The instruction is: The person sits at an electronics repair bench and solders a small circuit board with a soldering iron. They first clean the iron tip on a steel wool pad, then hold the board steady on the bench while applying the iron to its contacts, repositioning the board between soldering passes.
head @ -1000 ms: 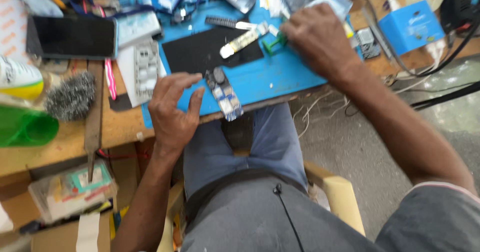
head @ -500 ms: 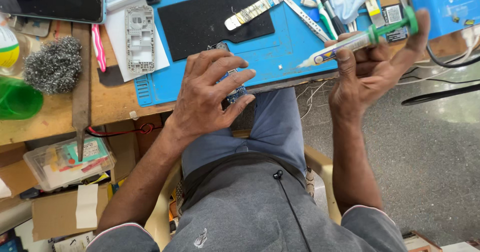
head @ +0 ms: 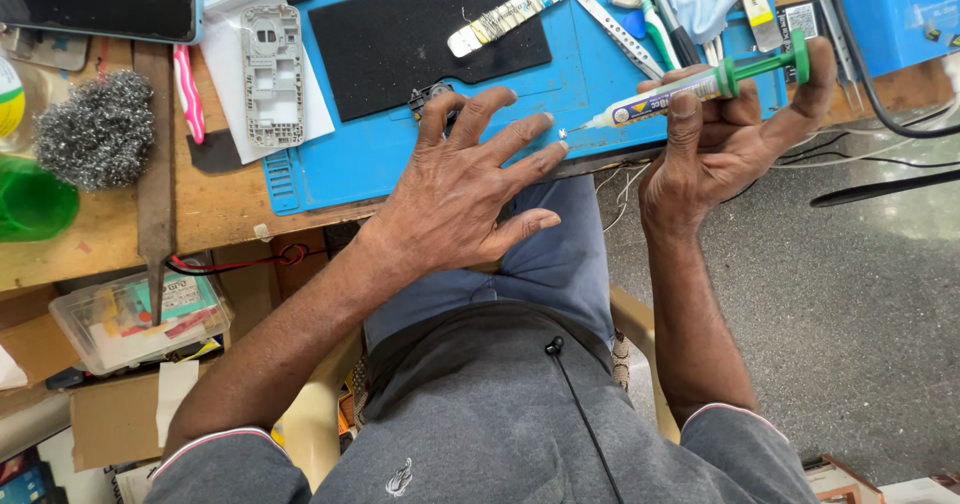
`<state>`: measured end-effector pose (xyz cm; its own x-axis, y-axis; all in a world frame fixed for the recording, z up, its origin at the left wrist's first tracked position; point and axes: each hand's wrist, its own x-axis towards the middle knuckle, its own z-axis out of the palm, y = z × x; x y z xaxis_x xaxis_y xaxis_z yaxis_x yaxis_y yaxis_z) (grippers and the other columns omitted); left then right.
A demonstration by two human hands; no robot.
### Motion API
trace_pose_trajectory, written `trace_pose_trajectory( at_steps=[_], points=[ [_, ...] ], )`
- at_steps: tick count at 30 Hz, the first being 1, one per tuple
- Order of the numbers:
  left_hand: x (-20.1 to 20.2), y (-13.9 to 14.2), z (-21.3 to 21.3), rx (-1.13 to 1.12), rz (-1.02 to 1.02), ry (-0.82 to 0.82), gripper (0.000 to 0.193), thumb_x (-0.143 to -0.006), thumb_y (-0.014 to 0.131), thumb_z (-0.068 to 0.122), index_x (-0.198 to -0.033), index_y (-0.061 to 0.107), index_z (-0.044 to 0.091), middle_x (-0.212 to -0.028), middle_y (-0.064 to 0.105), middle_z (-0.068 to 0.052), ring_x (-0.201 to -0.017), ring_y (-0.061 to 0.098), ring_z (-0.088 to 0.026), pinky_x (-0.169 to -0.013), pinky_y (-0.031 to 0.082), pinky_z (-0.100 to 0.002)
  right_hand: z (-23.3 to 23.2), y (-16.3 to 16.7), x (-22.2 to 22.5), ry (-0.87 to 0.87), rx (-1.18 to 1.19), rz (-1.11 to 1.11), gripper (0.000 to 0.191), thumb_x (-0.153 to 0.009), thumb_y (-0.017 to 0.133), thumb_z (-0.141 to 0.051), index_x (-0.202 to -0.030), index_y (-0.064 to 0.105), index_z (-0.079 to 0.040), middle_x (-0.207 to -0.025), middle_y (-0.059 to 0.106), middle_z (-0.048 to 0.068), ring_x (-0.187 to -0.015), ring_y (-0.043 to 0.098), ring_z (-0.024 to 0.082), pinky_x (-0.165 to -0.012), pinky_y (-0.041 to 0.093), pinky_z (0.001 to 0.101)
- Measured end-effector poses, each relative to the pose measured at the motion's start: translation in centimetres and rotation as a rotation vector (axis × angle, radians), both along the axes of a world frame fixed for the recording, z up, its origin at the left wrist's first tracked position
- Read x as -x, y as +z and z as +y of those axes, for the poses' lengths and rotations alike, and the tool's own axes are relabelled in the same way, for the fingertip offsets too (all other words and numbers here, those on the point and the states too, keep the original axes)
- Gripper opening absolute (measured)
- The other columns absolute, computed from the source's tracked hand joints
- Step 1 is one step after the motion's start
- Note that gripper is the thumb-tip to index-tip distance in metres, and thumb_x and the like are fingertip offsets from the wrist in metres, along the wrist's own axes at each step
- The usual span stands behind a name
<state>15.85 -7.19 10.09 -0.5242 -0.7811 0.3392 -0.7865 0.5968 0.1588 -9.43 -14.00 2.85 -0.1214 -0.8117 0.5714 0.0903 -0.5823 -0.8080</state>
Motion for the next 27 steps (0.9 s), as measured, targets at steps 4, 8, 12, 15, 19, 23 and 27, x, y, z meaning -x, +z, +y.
trace_pose_trajectory(
  at_steps=[4, 8, 12, 15, 19, 23, 27],
  points=[
    [0.13, -0.30, -0.14, 0.003, 0.008, -0.003, 0.064, -0.102, 0.055, 0.067, -0.140, 0.065, 0.017, -0.146, 0.058, -0.006, -0.142, 0.036, -0.032, -0.117, 0.020, -0.053, -0.03, 0.12, 0.01, -0.001, 0.012, 0.033, 0.082, -0.121, 0.075, -0.002, -0.163, 0.008, -0.024, -0.106, 0.072, 0.020, -0.088, 0.074, 0.025, -0.078, 0.057, 0.0283],
    [0.17, -0.44, -0.15, -0.001, 0.017, -0.007, 0.064, -0.102, 0.055, 0.066, -0.141, 0.065, 0.017, -0.148, 0.057, -0.005, -0.142, 0.036, -0.031, -0.117, 0.021, -0.052, 0.00, 0.03, -0.02, 0.003, 0.023, 0.055, 0.081, -0.123, 0.074, -0.003, -0.163, 0.007, -0.026, -0.108, 0.072, 0.020, -0.090, 0.074, 0.026, -0.081, 0.059, 0.0302],
    [0.23, -0.53, -0.22, -0.014, 0.029, -0.010, 0.065, -0.102, 0.055, 0.067, -0.142, 0.065, 0.017, -0.149, 0.057, -0.004, -0.142, 0.037, -0.031, -0.116, 0.022, -0.052, -0.21, -0.30, 0.19, 0.010, 0.066, 0.093, 0.080, -0.123, 0.072, -0.003, -0.163, 0.008, -0.028, -0.108, 0.071, 0.021, -0.090, 0.074, 0.027, -0.080, 0.060, 0.0307],
    [0.27, -0.59, -0.27, 0.007, 0.009, -0.006, 0.065, -0.103, 0.053, 0.068, -0.142, 0.065, 0.017, -0.148, 0.057, -0.004, -0.142, 0.036, -0.030, -0.117, 0.022, -0.052, -0.38, -0.54, 0.37, 0.004, 0.075, 0.109, 0.081, -0.123, 0.072, -0.002, -0.162, 0.007, -0.029, -0.110, 0.071, 0.021, -0.092, 0.075, 0.027, -0.080, 0.061, 0.0306],
    [0.29, -0.69, -0.25, 0.001, 0.003, -0.005, 0.066, -0.102, 0.053, 0.068, -0.142, 0.065, 0.017, -0.148, 0.057, -0.003, -0.141, 0.036, -0.030, -0.117, 0.021, -0.052, -0.38, -0.69, 0.50, 0.006, 0.067, 0.106, 0.081, -0.121, 0.073, -0.002, -0.163, 0.008, -0.028, -0.111, 0.072, 0.022, -0.092, 0.075, 0.027, -0.080, 0.060, 0.0299],
    [0.39, -0.84, -0.21, 0.002, -0.012, -0.002, 0.067, -0.102, 0.052, 0.069, -0.141, 0.065, 0.017, -0.148, 0.057, -0.004, -0.141, 0.036, -0.030, -0.117, 0.021, -0.052, -0.28, -0.72, 0.54, 0.012, 0.067, 0.116, 0.082, -0.122, 0.073, -0.002, -0.162, 0.007, -0.029, -0.111, 0.071, 0.022, -0.092, 0.075, 0.027, -0.080, 0.062, 0.0312],
    [0.47, -1.08, -0.20, 0.010, -0.020, -0.005, 0.068, -0.102, 0.052, 0.070, -0.142, 0.066, 0.016, -0.148, 0.057, -0.005, -0.141, 0.035, -0.030, -0.118, 0.022, -0.051, -0.21, -0.67, 0.43, 0.012, 0.075, 0.118, 0.082, -0.122, 0.074, -0.002, -0.163, 0.008, -0.029, -0.113, 0.071, 0.021, -0.092, 0.075, 0.027, -0.080, 0.062, 0.0317]
  ],
)
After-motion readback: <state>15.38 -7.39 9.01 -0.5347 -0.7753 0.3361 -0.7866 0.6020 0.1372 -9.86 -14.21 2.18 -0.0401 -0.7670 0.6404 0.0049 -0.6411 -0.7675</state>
